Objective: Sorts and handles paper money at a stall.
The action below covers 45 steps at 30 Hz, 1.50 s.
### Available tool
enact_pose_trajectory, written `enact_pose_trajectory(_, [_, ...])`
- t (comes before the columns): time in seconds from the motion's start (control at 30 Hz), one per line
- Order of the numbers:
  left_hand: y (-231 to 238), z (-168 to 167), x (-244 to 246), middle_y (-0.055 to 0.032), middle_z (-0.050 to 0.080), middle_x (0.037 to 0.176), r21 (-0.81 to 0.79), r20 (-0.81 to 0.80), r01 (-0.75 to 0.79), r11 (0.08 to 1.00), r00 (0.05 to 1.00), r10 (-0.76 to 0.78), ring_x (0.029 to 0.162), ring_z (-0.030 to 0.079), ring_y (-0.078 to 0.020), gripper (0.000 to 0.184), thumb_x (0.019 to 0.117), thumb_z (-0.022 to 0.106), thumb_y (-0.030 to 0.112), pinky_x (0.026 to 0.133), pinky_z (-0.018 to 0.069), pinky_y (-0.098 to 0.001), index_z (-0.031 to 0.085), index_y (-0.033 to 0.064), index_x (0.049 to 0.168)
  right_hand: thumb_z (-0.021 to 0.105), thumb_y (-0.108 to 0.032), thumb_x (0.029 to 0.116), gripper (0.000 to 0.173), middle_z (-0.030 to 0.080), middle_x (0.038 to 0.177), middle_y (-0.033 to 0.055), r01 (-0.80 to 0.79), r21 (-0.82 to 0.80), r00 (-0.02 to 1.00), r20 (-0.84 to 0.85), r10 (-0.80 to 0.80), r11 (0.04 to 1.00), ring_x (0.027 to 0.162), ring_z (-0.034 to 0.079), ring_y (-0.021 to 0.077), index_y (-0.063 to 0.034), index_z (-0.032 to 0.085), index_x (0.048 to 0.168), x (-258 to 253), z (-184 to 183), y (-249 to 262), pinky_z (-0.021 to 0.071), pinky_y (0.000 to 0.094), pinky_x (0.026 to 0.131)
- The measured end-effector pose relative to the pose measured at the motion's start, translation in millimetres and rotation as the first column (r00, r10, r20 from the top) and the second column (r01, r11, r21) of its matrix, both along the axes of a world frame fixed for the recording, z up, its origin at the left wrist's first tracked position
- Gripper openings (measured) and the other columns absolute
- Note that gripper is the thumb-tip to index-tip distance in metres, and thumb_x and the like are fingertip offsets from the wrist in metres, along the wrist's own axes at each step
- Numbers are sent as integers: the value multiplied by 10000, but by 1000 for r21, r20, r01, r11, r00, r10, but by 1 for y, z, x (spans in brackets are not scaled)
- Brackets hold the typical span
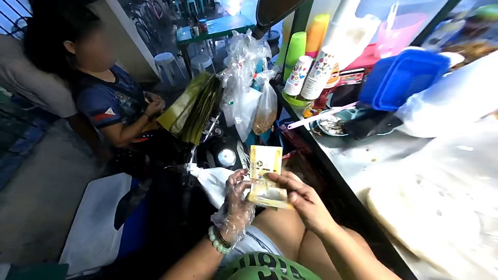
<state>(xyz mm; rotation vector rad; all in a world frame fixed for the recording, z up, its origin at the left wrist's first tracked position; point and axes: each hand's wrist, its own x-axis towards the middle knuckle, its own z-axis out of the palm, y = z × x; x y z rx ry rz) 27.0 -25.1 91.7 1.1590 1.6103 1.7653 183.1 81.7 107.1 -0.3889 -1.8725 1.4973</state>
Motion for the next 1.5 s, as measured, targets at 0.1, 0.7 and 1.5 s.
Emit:
enact_pose_trajectory(0.1, [-20,9,21,-209,618,1246,-263,14,105,959,994,-105,1155,593,-73,468,942,632,28,1015,462,-190,486,-179,1335,768,-610,821,809,595,1391,96,30,-13,999,45,-29,999,1167,634,70,-15,643,1355,6,-9,-10,580,218,919])
enact_pose_trajectory(0.7, [16,-6,73,-24,705,886,-391,-68,237,890,956,-285,802,684,-33,118,961,611,46,769,597,-238,687,-43,972,639,-181,1003,274,695,1022,144,359,-319,928,228,-296,877,933,641,99,77,717,956,94,-48,-57,522,266,853])
enact_pose_trajectory(1.5, [33,13,102,-178,687,1016,-289,-513,150,945,810,-285,949,644,-83,205,902,724,100,867,525,-204,703,-92,971,698,-260,973,664,438,1472,388,994,82,-103,940,-324,-77,1416,412,493,164,450,1420,325,-201,-180,327,579,1182])
